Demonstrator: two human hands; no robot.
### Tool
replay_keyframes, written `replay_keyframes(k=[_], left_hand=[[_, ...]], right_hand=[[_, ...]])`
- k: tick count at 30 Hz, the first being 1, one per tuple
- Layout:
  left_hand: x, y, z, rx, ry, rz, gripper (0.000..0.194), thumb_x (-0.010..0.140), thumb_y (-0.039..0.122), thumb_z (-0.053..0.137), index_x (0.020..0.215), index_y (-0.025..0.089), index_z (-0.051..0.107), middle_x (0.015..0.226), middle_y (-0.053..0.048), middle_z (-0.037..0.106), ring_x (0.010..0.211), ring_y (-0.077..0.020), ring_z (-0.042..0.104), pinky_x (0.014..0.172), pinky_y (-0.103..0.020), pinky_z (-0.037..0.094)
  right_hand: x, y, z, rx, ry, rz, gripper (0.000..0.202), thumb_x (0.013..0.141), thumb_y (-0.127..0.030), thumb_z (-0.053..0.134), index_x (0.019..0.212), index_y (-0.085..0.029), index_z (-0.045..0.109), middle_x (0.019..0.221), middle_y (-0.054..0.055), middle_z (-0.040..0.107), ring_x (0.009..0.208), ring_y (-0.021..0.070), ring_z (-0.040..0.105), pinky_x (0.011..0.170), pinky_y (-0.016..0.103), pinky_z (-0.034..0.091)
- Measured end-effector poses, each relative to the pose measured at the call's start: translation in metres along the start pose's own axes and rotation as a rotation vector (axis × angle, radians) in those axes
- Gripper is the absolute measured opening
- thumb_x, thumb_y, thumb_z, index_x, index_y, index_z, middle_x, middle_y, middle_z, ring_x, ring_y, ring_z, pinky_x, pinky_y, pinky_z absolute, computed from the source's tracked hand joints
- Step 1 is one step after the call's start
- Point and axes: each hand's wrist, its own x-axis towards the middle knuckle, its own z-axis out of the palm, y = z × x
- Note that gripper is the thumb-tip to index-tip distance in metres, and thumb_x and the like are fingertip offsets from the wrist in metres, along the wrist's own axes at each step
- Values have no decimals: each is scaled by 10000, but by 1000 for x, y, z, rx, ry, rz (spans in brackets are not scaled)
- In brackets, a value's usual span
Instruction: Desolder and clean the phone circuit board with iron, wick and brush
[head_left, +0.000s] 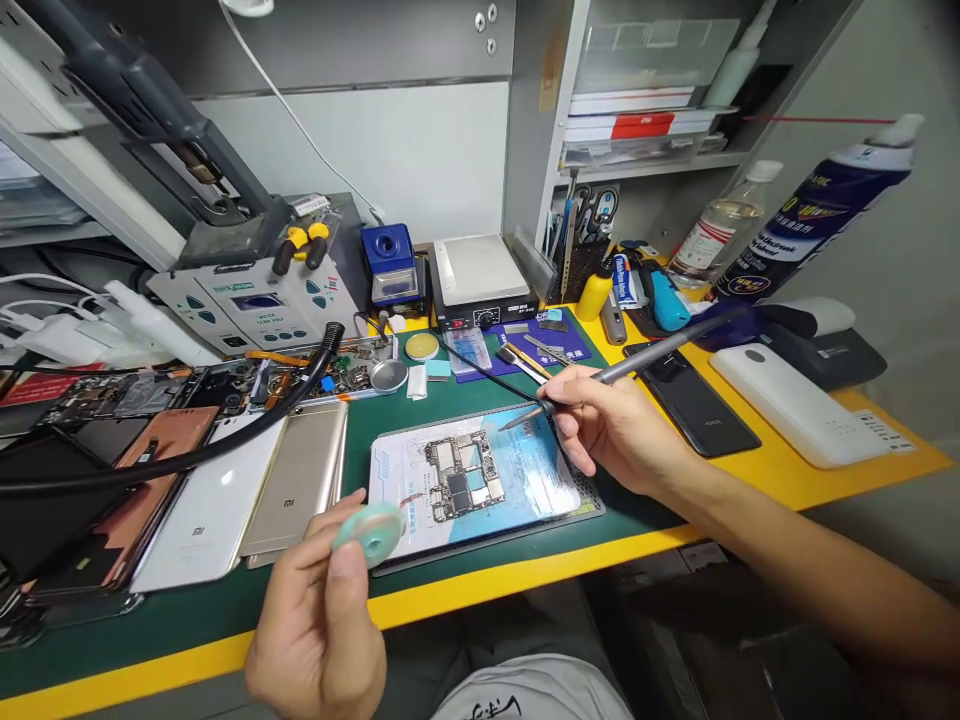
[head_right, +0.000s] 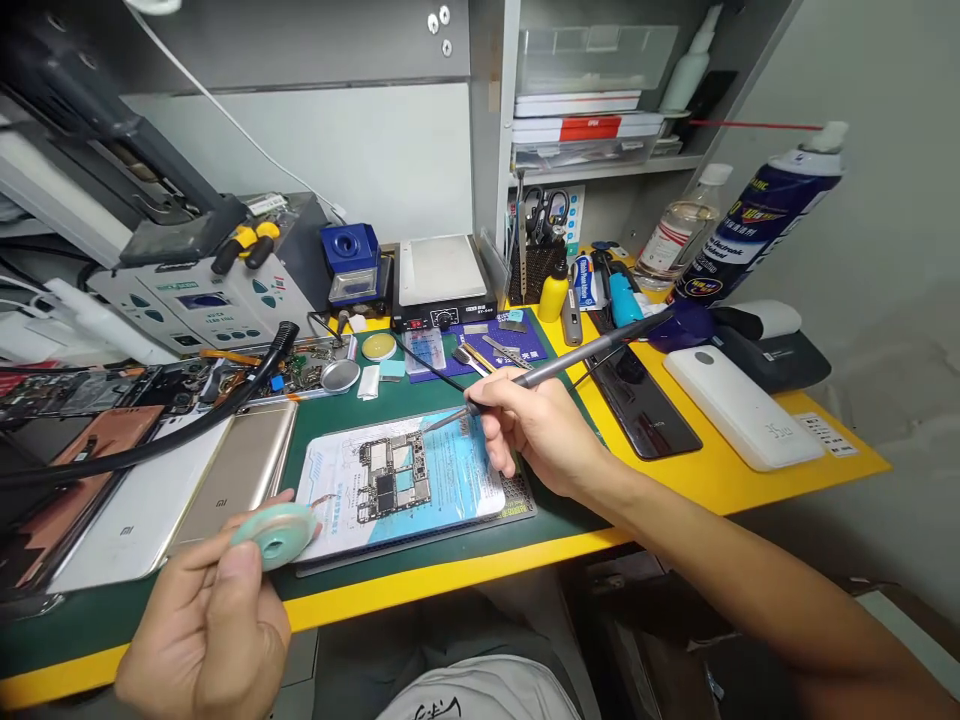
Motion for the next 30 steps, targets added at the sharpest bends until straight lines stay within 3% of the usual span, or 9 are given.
replay_keyframes(k=[4,7,10,14,21,26,28,30], left_hand=[[1,-8,-6,35,-4,-103,279,1009,450,739,1052,178,788,1043,-75,839,967,-262,813,841,-348,670],[3,-12,-10,41,-13,-153,322,1006,505,736,1033,187,778,929,-47,832,820,-224,802,778,-323,658],[6,-14,-10,23,-12,-183,349,1014,546,714,998,200,754,828,-16,811,705,-195,775,687,-294,631],[13,-15,-7,-24,-37,-215,395,1034,591,669,1016,202,732,851,-24,813,725,-201,785,669,-303,632],[15,-8,-5,-4,-85,-166,533,1024,684,629,1024,160,723,832,-54,799,731,-189,780,709,-338,661],[26,8,-13,83,-236,-84,538,1006,715,604,1036,194,736,879,-92,828,858,-250,819,773,-342,661],[41,18,-15,116,-352,-49,479,1031,662,613,1092,205,740,963,-88,842,892,-234,817,764,-310,646],[62,29,-11,119,-519,-1,457,1037,651,613,1047,211,738,922,-65,838,794,-209,802,639,-266,614]], right_hand=[[3,1,-3,-5,-26,-35,267,762,-338,899,749,-183,682,502,-51,632,324,98,533,295,173,424],[5,3,-7,-30,-85,-49,295,762,-370,926,806,-170,714,498,-50,635,322,100,531,295,178,411],[8,3,-14,-69,-158,-73,270,878,-369,891,904,-151,733,549,-64,650,351,88,542,320,173,417],[14,1,-25,-105,-195,-130,235,1076,-366,738,1007,-141,721,678,-68,654,438,64,554,395,167,453],[25,0,-39,-138,-189,-178,259,1104,-404,694,1075,-148,711,809,-33,675,544,83,589,476,199,508],[27,10,-39,-167,-220,-162,227,1094,-372,713,1075,-146,710,828,-30,681,558,85,596,488,201,518],[27,13,-39,-165,-220,-162,223,1093,-367,716,1070,-146,710,820,-32,679,553,84,594,484,199,516],[26,13,-38,-152,-208,-171,233,1096,-376,711,1059,-146,710,795,-40,670,533,79,582,469,194,505]])
